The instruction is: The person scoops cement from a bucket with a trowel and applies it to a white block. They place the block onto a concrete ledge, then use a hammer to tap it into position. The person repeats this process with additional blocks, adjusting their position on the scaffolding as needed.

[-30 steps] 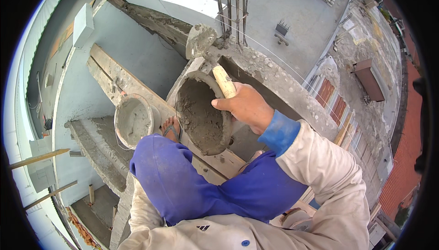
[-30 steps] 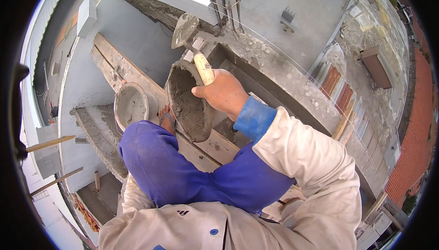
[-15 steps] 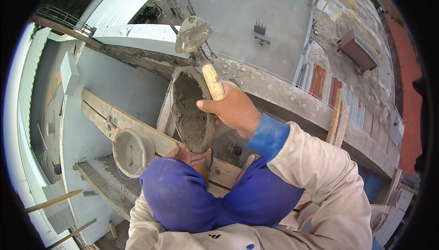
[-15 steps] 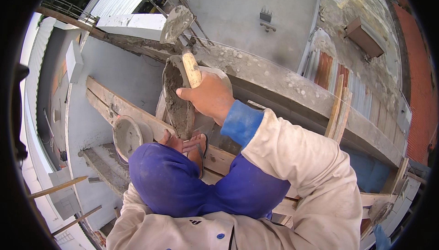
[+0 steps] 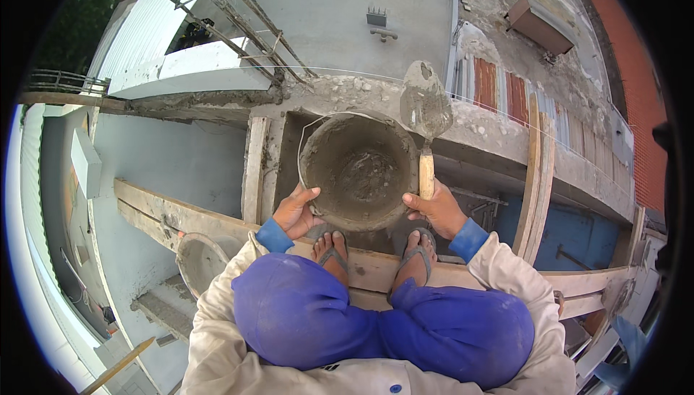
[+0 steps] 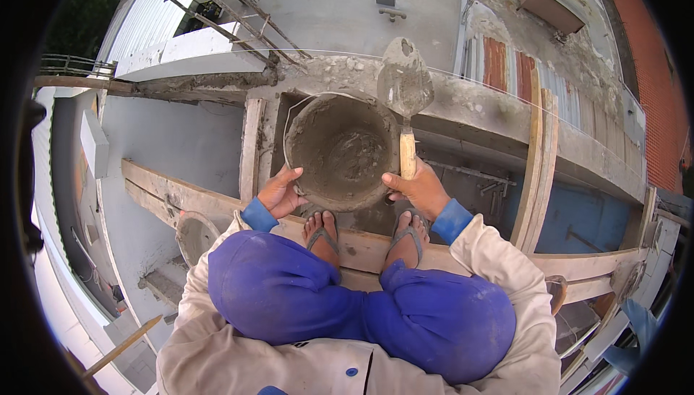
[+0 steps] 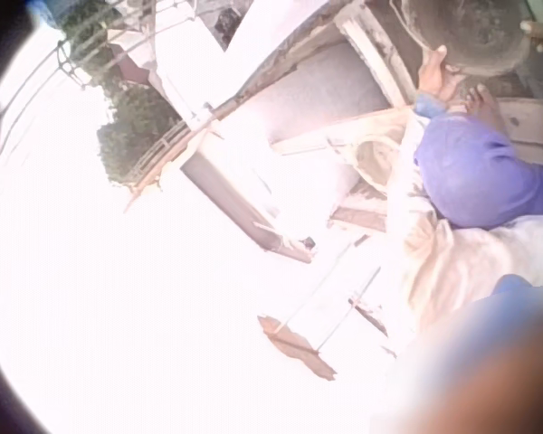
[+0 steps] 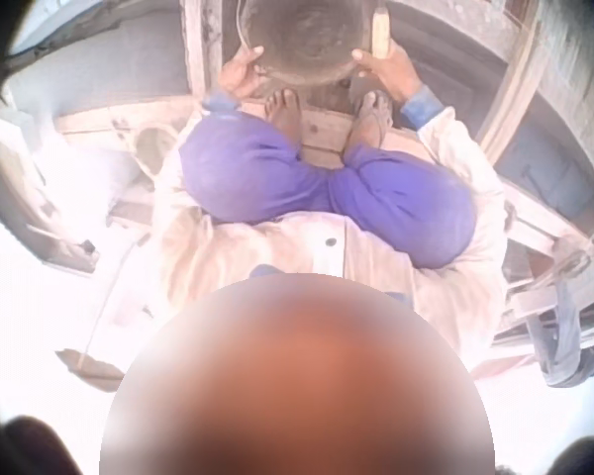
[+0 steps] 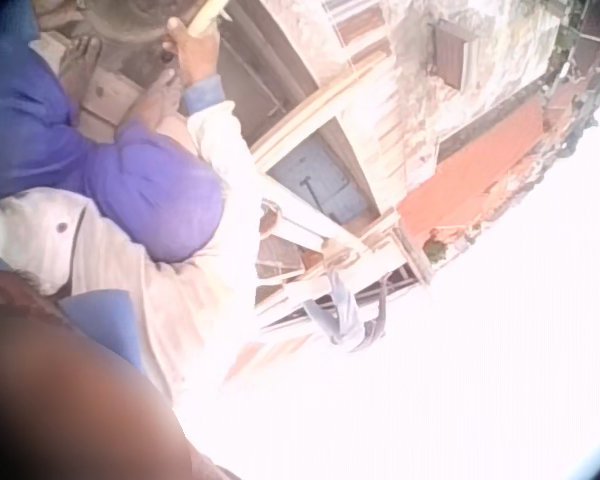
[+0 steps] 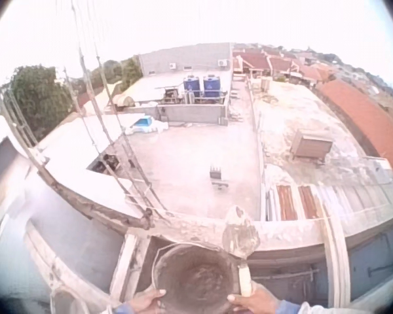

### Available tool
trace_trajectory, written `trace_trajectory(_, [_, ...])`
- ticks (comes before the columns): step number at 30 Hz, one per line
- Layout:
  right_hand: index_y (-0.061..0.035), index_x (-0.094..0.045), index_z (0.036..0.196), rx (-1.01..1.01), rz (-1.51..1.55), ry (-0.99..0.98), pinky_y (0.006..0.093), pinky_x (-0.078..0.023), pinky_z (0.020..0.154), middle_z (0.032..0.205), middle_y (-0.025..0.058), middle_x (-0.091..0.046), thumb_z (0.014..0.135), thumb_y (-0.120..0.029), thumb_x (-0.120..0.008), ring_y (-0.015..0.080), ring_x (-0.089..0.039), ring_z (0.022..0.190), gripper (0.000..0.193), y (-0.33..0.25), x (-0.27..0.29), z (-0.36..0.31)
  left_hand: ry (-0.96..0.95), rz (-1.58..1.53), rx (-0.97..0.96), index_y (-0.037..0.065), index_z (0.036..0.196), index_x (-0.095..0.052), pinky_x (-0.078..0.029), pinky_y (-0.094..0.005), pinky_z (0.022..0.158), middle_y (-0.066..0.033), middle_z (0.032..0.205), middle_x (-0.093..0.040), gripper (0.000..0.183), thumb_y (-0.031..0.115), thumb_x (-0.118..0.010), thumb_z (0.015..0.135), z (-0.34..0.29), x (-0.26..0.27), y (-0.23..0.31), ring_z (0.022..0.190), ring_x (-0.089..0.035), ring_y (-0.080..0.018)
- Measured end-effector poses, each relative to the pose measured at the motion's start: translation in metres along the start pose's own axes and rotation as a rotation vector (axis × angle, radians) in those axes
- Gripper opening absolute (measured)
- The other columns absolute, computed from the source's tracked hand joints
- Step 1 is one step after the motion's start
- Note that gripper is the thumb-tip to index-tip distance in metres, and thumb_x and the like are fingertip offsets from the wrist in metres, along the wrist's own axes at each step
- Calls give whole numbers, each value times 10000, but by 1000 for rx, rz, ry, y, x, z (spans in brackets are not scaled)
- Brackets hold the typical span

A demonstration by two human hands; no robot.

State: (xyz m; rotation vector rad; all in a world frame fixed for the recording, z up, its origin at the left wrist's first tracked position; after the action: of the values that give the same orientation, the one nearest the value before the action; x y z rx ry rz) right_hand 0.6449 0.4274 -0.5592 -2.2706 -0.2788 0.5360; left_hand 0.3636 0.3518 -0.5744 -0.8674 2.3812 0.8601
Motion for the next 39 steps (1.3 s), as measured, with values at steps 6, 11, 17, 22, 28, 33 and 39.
trace_trajectory(6, [-25,-545,1320,-13,-125,323,279,-590,704,1068,101,-686,939,-294,-804,146,-685,929,534,31,60,-21,10,363,122,174,1540,-335,-584,-605,986,-129,1427,-531,714,-55,-559,903,80,-30,20,1241,-621,-334])
trace_trajectory(11, [14,-597,1250,412,-752,535,440,-554,816,961,192,-716,985,-595,-637,385,-727,924,665,-4,77,-87,85,780,-102,134,1564,-385,-608,-467,871,-84,1263,-624,790,-84,-567,827,100,-19,42,1073,-635,-220])
trace_trajectory(17, [27,-428,1214,-112,3,-84,340,-568,599,936,140,-730,1019,-312,-631,190,-698,690,441,61,27,-82,41,665,-252,95,1551,-443,-611,-380,750,-76,1214,-677,803,-79,-503,770,84,5,32,951,-679,-197])
trace_trajectory(22, [-51,-720,794,-501,-534,66,354,-539,519,792,97,-747,965,-477,-673,182,-666,584,461,57,75,19,73,737,-333,27,1542,-420,-582,-367,907,-110,1307,-630,768,-47,-533,785,71,20,21,1006,-666,-237])
trace_trajectory(28, [-6,-788,903,425,-1392,303,466,-603,750,911,228,-762,880,-190,-661,354,-765,866,225,-49,-72,44,76,834,-338,1,1528,-413,-567,-393,935,-133,1321,-620,760,-58,-554,784,90,2,28,1074,-656,-255])
trace_trajectory(33, [4,-778,902,333,-1375,83,478,-601,799,931,241,-755,813,-154,-696,391,-752,909,199,-73,-53,17,-80,601,-363,6,1509,-439,-560,-364,911,-123,1277,-635,742,-82,-547,780,65,-27,43,1049,-661,-239])
trace_trajectory(39, [-26,-773,1032,127,-1060,399,458,-581,926,1109,235,-740,848,-155,-687,375,-717,1082,240,-74,2,53,49,656,-391,23,1509,-453,-577,-364,910,-106,1296,-646,718,-62,-570,805,48,-47,40,1067,-677,-235])
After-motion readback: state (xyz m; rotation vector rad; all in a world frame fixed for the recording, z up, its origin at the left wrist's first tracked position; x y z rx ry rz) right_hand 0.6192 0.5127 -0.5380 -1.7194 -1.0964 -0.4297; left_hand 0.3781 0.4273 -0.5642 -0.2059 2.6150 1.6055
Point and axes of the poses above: each hand's wrist, its own z-axis towards the middle knuckle, its own x-axis out of the back of the hand, y = z × x, the point moved 9 cm from there along z, towards the middle knuckle
